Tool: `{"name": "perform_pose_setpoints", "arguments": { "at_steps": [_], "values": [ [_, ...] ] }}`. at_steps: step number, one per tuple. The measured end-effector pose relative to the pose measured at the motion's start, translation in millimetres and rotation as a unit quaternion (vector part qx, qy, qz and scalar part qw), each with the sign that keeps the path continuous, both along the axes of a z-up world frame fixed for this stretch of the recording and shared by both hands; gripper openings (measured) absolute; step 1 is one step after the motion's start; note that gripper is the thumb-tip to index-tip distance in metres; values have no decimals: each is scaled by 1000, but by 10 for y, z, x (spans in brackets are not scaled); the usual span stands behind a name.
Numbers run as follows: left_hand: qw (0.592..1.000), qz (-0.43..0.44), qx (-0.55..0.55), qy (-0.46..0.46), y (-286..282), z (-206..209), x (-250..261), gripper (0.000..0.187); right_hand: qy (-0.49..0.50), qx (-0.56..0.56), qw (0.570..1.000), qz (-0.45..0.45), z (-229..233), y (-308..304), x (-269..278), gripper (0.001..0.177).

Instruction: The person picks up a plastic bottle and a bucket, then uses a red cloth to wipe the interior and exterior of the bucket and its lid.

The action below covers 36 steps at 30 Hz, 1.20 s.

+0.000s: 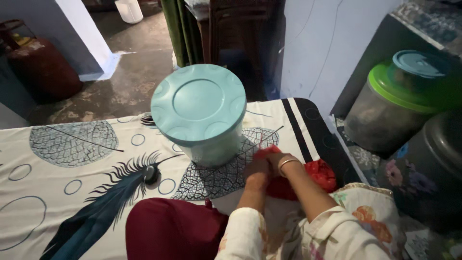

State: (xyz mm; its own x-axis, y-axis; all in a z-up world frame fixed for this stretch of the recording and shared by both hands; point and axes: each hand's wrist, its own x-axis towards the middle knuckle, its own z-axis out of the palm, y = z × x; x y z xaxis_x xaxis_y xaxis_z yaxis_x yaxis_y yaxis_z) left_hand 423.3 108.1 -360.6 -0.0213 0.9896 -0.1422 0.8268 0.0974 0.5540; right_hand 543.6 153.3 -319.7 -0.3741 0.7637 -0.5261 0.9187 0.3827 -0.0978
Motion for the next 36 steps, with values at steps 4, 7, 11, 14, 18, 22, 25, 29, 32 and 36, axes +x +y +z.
{"name": "perform_pose_setpoints", "arguments": {
  "at_steps": [4,7,11,14,18,22,25,29,32,36],
  "values": [
    [978,-114,112,134,9,870,-87,29,20,100,995,-16,465,225,153,34],
    [971,-108,196,87,108,1661,-313,28,20,106,991,-74,1271,365,217,47],
    [860,-77,483,147,363,2523,-719,8,34,231,966,-114,2319,548,226,67],
    [815,-48,527,235,395,2937,-1167,9,124,277,946,-115,2889,709,121,61],
    [810,47,544,213,283,3118,-1703,10,413,188,859,-236,3421,723,-196,52],
    [850,202,431,228,266,2940,-1997,19,597,128,714,-343,3482,802,-853,46],
    [863,268,367,221,327,2791,-2160,28,479,297,787,-249,3134,750,-1337,63],
    [904,317,238,161,310,2545,-2231,54,221,318,921,-36,2536,211,-1690,81],
    [902,362,214,99,275,2333,-2173,60,163,348,923,-15,2329,32,-1740,88],
    [860,393,305,116,292,2197,-2032,57,139,364,921,-23,2245,247,-1719,83]
  ]
}}
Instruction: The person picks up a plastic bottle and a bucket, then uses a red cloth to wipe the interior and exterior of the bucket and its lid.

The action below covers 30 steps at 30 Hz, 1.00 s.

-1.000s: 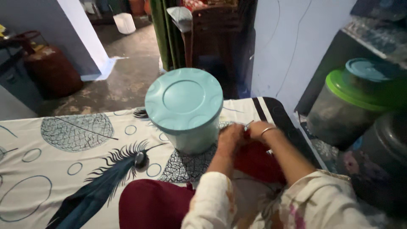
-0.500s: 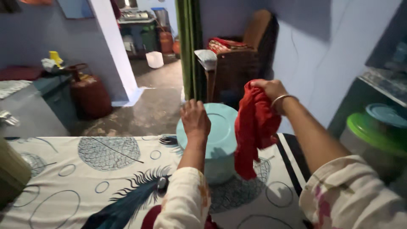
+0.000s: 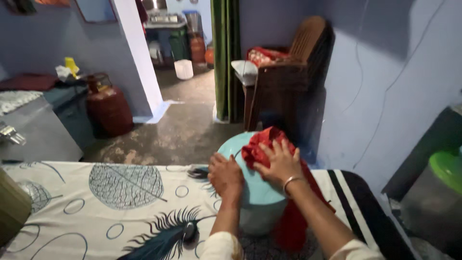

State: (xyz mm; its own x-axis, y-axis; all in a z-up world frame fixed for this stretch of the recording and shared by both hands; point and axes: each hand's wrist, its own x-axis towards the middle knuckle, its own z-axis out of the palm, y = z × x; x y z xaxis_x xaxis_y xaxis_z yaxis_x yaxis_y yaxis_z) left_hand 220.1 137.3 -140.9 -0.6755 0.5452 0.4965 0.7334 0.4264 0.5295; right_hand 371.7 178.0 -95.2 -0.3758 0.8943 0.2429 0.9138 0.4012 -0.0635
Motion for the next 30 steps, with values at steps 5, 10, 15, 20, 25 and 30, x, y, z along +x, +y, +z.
{"name": "perform_pose_setpoints", "arguments": {
  "at_steps": [5,10,15,20,25,30],
  "values": [
    [999,8,-31,9,57,149,68,52,1,0,1000,-19,25,268,-81,80],
    [1000,-2,-23,2,32,161,-75,47,-9,-14,1000,-16,94,369,-418,75],
    [998,-31,-38,-29,-23,-67,-439,27,-41,-7,989,141,83,186,-805,74],
    [975,29,12,-220,-115,-518,-949,47,-52,-5,971,234,32,-130,-943,72],
    [924,36,-6,-381,-22,-880,-1165,64,-18,10,958,287,-37,-353,-743,68],
    [916,-29,64,-395,270,-849,-875,65,51,-53,966,247,84,-637,-183,53]
  ]
}}
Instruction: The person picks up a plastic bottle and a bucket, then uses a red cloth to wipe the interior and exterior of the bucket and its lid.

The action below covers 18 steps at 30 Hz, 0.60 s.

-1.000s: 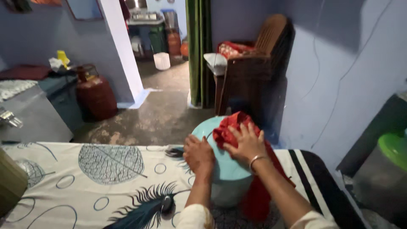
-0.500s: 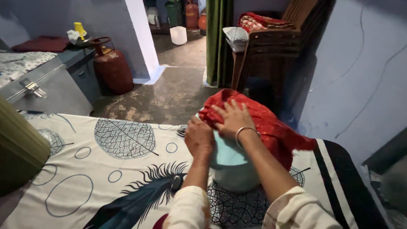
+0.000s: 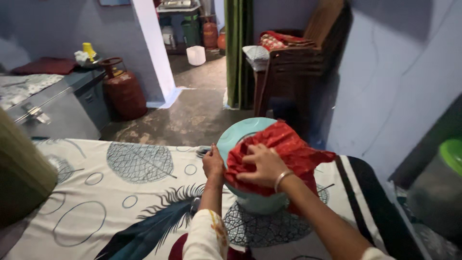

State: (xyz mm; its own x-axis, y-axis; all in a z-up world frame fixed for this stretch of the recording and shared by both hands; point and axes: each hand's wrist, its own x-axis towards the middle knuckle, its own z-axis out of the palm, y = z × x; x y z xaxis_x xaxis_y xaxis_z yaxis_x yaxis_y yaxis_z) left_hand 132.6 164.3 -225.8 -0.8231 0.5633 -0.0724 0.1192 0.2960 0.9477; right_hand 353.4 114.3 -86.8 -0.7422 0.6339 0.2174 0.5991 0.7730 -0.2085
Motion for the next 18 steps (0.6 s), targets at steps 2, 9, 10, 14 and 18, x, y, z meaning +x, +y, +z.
{"name": "perform_pose_setpoints", "arguments": {
  "at_steps": [2,9,10,14,18],
  "values": [
    [998,-11,8,-54,145,-23,144,64,-10,6,1000,-3,26,-142,237,51],
    [962,-137,235,-4,944,-865,-30,59,39,139,987,70,-207,-49,132,59],
    [971,-116,205,-37,1006,-969,-75,60,42,140,987,71,-237,10,51,59],
    [944,-87,313,63,919,-1219,-131,54,27,86,996,-19,-281,324,-347,60],
    [964,-84,253,0,666,-973,-48,53,66,99,972,-201,-298,687,-675,59]
  ]
}}
